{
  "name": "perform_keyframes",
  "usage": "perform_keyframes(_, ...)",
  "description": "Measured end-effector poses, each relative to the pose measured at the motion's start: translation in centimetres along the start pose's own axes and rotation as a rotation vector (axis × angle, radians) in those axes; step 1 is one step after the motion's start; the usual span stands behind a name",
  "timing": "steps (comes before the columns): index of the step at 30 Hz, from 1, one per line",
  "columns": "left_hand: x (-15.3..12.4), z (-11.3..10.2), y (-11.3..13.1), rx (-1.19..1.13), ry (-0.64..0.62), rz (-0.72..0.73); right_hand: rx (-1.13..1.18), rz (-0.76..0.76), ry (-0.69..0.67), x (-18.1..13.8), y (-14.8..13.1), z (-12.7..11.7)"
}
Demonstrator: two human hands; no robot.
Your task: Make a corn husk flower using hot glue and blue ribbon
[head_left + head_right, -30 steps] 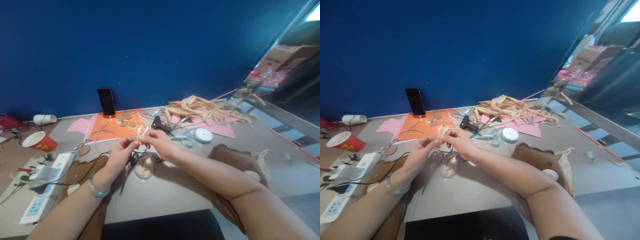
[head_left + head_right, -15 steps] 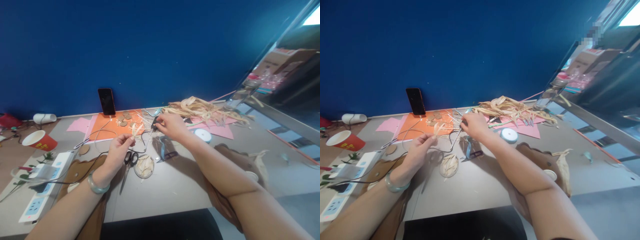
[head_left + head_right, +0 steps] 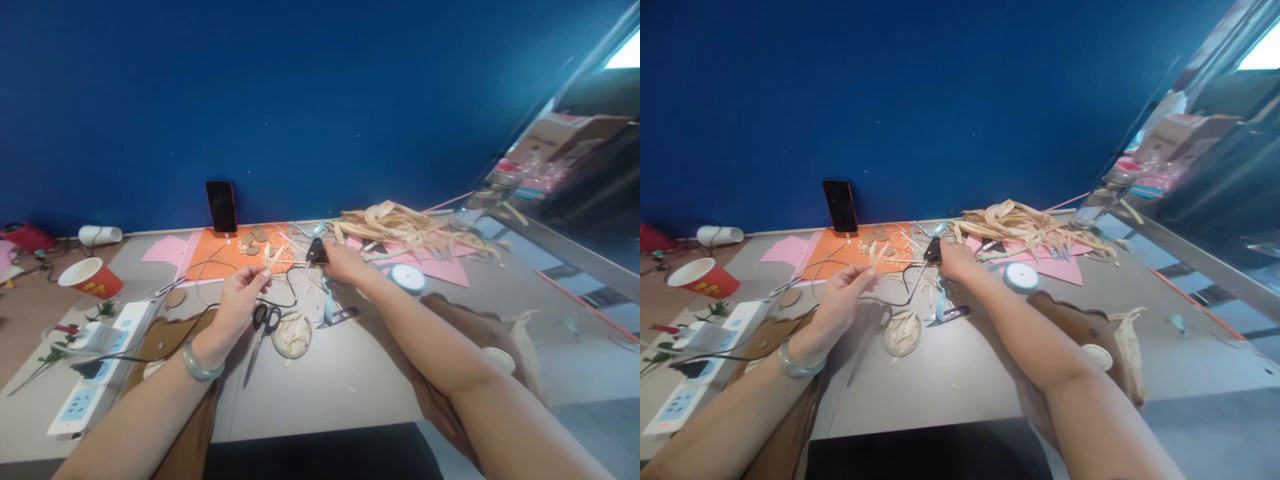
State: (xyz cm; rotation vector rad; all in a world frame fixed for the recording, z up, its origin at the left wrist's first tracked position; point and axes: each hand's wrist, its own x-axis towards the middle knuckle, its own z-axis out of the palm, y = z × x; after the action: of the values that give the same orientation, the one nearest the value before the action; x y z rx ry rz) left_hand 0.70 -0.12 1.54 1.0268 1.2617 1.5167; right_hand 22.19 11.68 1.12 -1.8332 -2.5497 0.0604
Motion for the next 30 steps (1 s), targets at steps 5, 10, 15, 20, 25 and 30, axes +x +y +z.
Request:
perform_keyframes(5, 0.0, 0.0, 0.3, -0.012, 0.019, 0.029, 0.038, 0.075, 0.184, -0.4, 0.1, -1.3)
perform_keyframes(10, 0.1, -0.1, 0.5, -0.019, 0.034, 0.040, 0.553, 0.123, 0.559, -0.6, 0.6, -3.1)
perform_keyframes(15, 0.2, 0.0, 0.8, -0.050, 0.052, 0.015, 1.204, -0.115, 0.608, -2.0, -0.8, -3.9)
perform_keyframes(20, -0.1, 0.0, 1.7, -0.041, 0.053, -0.045, 1.345, -0.280, 0.283, -4.8, -3.0, -4.7)
perform_keyframes(25, -0.3, 0.0, 2.1, -0.006, 0.029, -0.099, 1.093, -0.332, 0.002, -6.9, -4.0, -4.9)
perform_keyframes(30, -0.1, -0.1, 1.6, 0.007, 0.006, -0.068, 0.908, -0.330, -0.042, -7.3, -4.6, -4.7)
